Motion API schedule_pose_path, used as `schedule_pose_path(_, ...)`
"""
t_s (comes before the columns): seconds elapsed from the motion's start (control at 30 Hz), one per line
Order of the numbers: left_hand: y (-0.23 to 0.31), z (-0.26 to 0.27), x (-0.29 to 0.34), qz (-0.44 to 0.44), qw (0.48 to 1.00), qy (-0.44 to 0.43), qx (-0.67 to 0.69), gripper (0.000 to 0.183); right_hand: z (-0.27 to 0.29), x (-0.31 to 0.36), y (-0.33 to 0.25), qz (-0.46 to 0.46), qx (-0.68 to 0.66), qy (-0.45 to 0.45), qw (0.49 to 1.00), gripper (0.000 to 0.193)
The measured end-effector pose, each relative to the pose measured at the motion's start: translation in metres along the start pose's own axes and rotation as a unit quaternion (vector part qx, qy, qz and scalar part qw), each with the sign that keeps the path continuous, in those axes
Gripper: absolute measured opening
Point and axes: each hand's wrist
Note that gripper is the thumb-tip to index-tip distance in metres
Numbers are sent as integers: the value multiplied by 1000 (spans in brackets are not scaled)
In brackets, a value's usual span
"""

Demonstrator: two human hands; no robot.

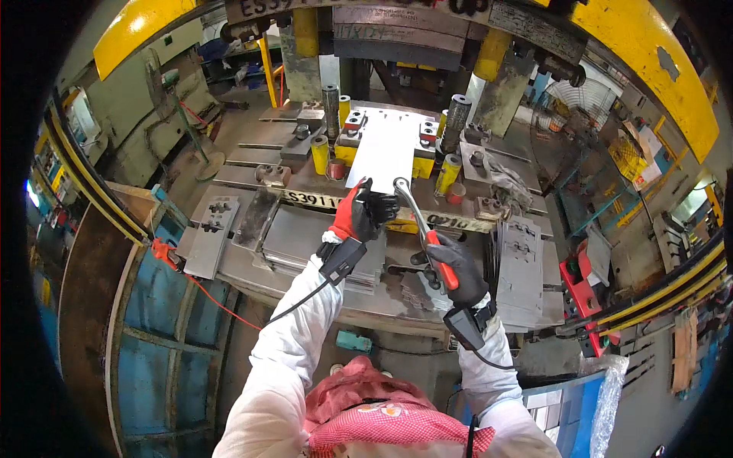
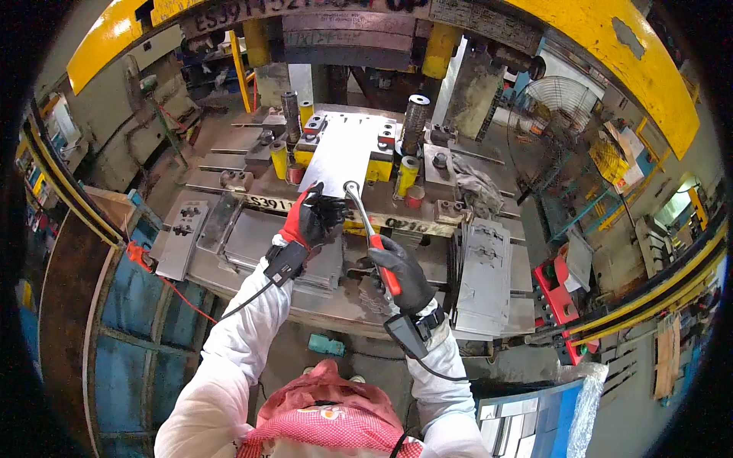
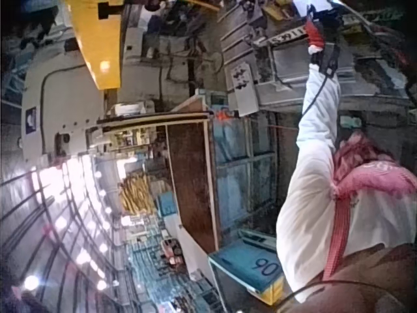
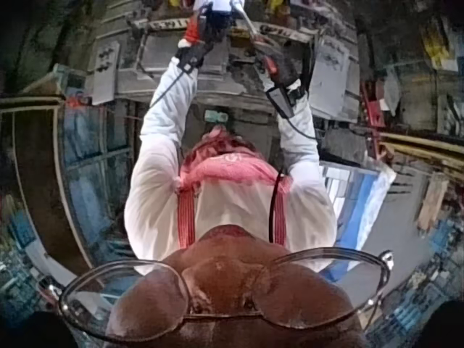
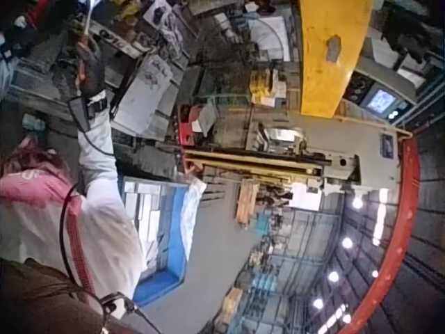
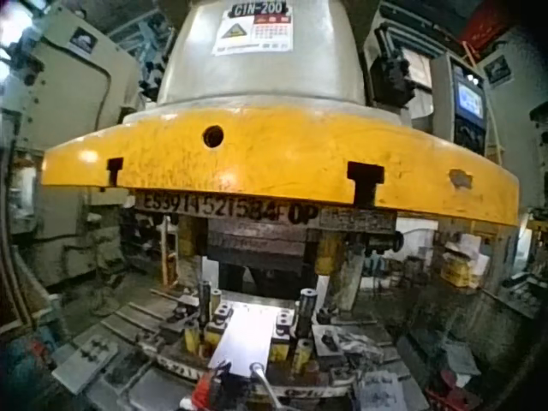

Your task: Operating a heavy metal press machine to bend or stamp metal components.

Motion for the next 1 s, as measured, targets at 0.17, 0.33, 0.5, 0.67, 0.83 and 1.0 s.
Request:
schedule_pose_path(0.17,-10,0,-5,-108,992,37,-51,42,2,-1,5,-11,13,20,1000,45)
schedule_pose_path(0.33,-7,9,-8,-97,993,42,-47,43,5,-4,13,40,66,29,997,45)
schedule_pose_path(0.5,-5,15,-10,-73,996,22,-41,40,3,-1,2,-2,8,-1,1000,41)
schedule_pose_path(0.67,-12,4,-7,-141,988,24,-67,35,5,-1,3,-10,11,12,1000,44)
schedule_pose_path(0.83,-8,3,-4,-118,990,42,-59,34,3,-1,-2,-22,16,13,1000,44)
schedule_pose_path(1.0,-12,-2,-7,-121,991,48,-39,34,11,-8,14,19,53,20,998,39)
Point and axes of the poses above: each hand's wrist, its own x-axis away from the middle knuckle, its own z-axis out of the back of the hand, y = z × x, and after that the axes turned 13 degrees about x, right-handed
